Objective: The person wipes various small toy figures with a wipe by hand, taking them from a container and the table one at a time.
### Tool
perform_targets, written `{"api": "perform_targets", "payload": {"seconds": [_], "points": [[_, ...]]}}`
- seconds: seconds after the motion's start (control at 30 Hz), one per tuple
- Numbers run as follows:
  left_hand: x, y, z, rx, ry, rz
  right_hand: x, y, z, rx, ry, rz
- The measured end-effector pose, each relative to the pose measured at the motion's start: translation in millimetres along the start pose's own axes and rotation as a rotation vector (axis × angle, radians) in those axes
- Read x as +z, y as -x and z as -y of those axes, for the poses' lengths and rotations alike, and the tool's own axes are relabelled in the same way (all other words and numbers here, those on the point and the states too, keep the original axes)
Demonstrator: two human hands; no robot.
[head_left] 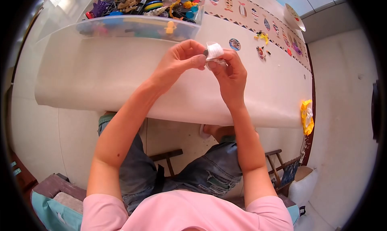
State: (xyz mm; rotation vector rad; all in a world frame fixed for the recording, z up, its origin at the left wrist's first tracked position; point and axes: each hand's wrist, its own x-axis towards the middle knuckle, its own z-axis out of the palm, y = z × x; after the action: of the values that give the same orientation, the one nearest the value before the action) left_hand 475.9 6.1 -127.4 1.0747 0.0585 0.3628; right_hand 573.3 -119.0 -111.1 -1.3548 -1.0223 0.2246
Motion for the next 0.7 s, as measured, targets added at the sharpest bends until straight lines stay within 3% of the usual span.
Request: {"api": "perform_targets", "payload": {"seconds": [0.1,0.2,0.47,0.57,0.7], "points": [[-2.8,-0.1,0.4,0.037,-0.032,-0.003,3.3,-0.4,10.3,0.143,-0.191,0.042],[1.3,-0.6,-1.2,0.019,-0.010,0.009,-3.5,2.0,6.5,0.209,-0.176,0.013],[6.6,-0.4,3.9,0.078,-0.081,-0.043,-5.3,0.3,-2.1,0.153,-0.042,-0.082],[13.2,-0.4,10.3,0.211,-0.322,-0.104,-3.9,0.0,0.1,0.166,0.022,-0.038],[10.0,-0.1,9.9,0.078,-0.143,-0.064,-6.7,1.4,-1.3,0.218,-0.029,-0.053]]}}
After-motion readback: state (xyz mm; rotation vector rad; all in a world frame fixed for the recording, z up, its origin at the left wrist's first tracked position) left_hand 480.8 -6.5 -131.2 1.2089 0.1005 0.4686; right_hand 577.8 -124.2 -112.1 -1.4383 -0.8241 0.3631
